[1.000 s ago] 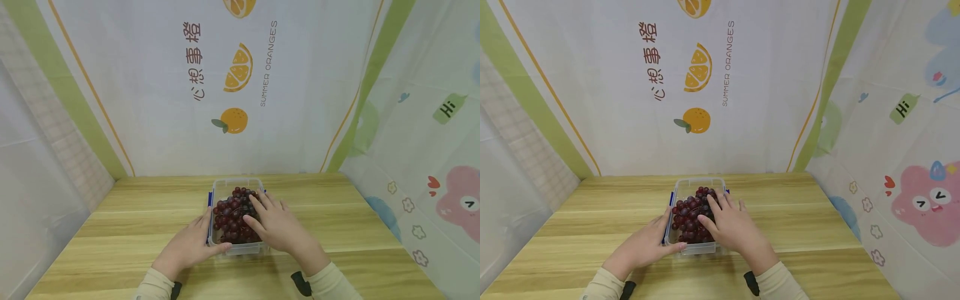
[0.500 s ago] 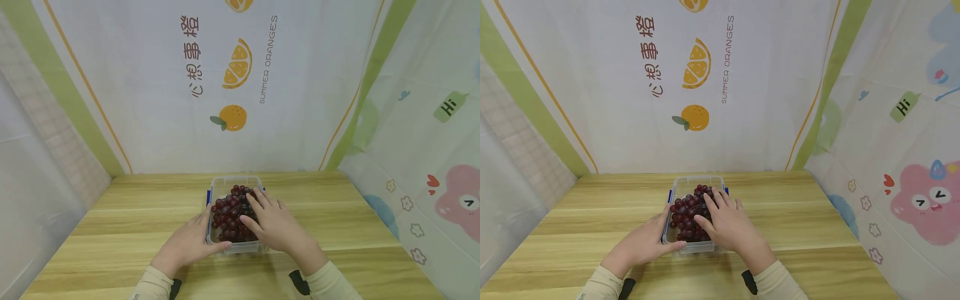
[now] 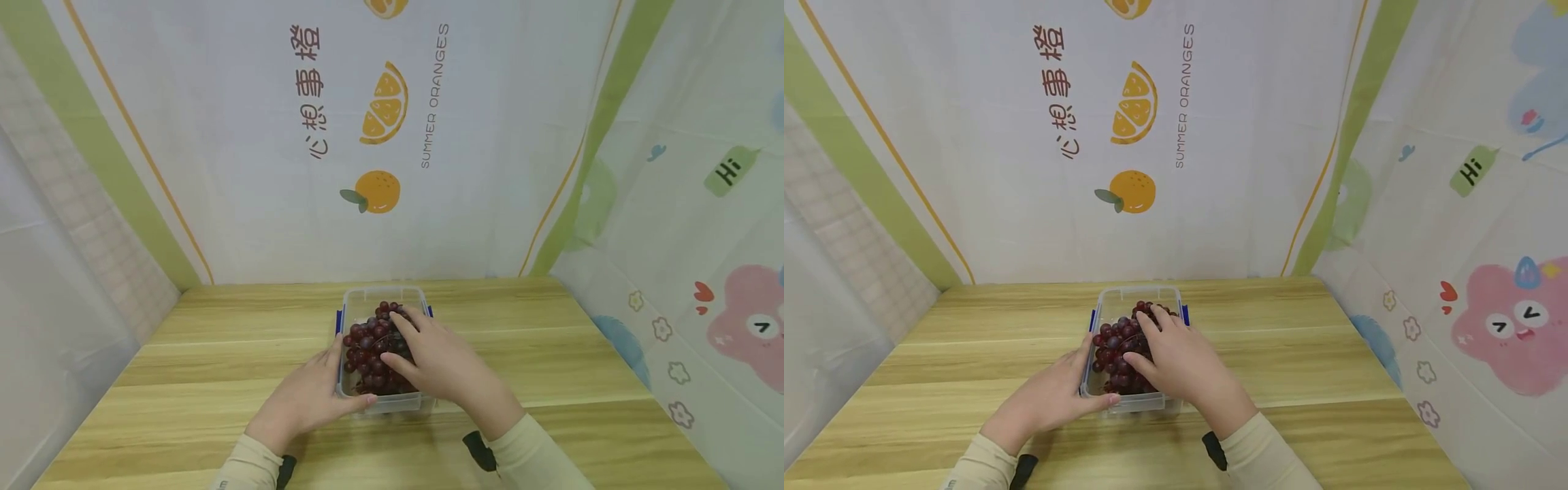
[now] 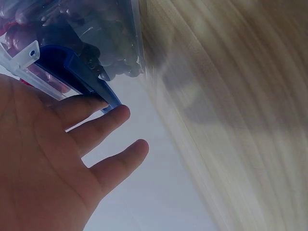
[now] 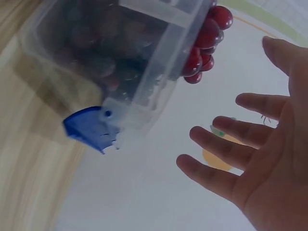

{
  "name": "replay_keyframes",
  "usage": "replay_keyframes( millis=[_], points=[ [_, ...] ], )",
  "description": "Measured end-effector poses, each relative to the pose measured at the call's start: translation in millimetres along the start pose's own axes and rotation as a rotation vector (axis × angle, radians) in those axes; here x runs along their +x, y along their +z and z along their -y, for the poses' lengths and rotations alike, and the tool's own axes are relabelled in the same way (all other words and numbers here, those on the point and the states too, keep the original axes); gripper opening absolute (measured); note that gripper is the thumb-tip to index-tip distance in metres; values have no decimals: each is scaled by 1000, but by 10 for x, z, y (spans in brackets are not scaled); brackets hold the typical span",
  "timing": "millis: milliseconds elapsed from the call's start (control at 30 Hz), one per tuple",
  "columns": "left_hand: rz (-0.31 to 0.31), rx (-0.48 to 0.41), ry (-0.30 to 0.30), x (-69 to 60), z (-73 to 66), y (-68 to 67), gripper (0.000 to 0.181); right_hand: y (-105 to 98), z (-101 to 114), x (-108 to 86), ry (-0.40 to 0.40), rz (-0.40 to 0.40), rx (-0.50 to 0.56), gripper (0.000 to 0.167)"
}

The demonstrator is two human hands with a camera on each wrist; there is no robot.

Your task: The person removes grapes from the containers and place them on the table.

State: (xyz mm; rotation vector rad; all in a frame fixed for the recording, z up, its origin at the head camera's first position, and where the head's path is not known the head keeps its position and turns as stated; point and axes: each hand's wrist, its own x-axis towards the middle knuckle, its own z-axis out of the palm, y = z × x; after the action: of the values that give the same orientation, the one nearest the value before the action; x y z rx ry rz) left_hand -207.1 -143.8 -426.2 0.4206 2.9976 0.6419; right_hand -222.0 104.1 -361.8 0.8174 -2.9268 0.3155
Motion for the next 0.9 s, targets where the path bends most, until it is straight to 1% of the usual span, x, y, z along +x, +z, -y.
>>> replay_keyframes(
  millis=[267,600,900],
  points=[
    [-15,11,4,-5,-7,-3,132,-57,100,123,-27,41,-22,74],
    [-18,21,7,-5,-17,-23,133,19,163,237,-16,91,-70,70],
    [-18,15,5,-6,-10,-14,132,42,245,321,9,132,-76,78]
  ],
)
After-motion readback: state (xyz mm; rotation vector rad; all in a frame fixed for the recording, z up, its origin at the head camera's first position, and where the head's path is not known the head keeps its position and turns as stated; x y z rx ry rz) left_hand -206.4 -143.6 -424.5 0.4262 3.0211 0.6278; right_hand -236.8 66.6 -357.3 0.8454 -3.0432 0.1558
